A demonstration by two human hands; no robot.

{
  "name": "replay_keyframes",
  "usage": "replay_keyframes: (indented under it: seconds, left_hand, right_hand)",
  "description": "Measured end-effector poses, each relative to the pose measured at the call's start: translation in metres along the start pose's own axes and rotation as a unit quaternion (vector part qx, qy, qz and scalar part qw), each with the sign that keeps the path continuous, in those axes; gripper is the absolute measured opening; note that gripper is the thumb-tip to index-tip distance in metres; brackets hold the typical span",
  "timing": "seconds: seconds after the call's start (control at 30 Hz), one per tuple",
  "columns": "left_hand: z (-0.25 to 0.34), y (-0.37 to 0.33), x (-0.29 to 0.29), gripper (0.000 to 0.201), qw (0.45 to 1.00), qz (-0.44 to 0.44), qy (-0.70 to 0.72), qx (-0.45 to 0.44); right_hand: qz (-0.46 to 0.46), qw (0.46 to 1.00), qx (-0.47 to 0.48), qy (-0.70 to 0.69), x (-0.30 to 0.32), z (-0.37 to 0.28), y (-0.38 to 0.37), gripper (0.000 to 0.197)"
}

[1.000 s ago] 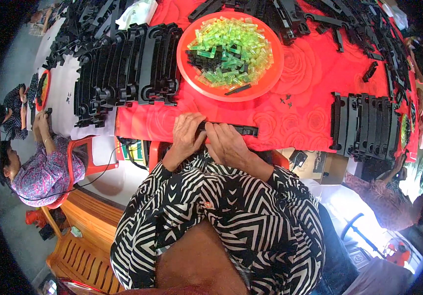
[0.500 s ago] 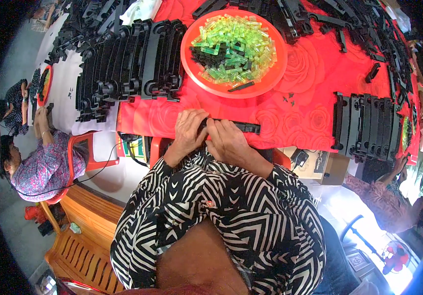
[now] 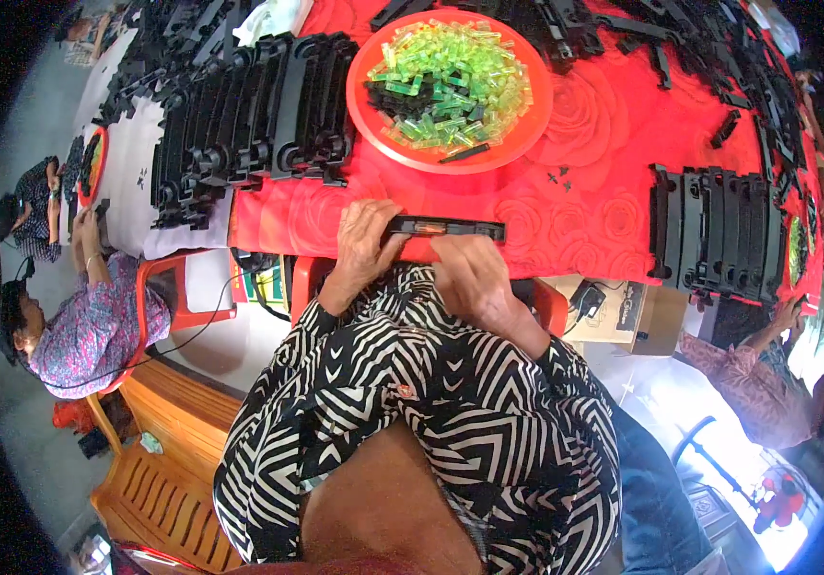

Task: The person takes plastic vials from a bowl and inserts them into black plastic frames by hand, assembling the level components.

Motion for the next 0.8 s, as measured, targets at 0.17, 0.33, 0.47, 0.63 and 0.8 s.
replay_keyframes:
  seconds: [0.17, 0.33, 0.47, 0.63, 0.8]
  left_hand:
    - [-0.006, -0.002, -0.004, 0.042, 1.000, 0.005, -0.008, 0.002]
    - [0.000, -0.013, -0.008, 0.039, 1.000, 0.011, 0.002, 0.002]
    - [-0.004, -0.011, -0.011, 0.040, 1.000, 0.019, -0.002, 0.003]
    - [-0.004, -0.008, -0.011, 0.042, 1.000, 0.013, -0.016, 0.014]
    - [0.001, -0.010, -0.009, 0.039, 1.000, 0.018, -0.016, 0.015]
  right_hand:
    - [0.016, 0.981, -0.187, 0.057, 0.018, 0.052, 0.055, 0.018]
    - [0.059, 0.940, -0.331, 0.060, 0.037, 0.102, 0.090, 0.016]
    - [0.100, 0.922, -0.370, 0.057, 0.043, 0.124, 0.090, 0.014]
    - [0.110, 0.925, -0.357, 0.069, 0.041, 0.143, 0.078, 0.014]
    - [0.130, 0.938, -0.310, 0.082, 0.053, 0.138, 0.042, 0.014]
Point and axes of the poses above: each hand's wrist, its own y-axis away from the middle knuckle, its own x-axis out of the back of the hand, z = x × y, the point moved 7 cm from there along -y, towards the middle knuckle, and after that the axes turned 4 degrees about -z, right-handed, at the moved point
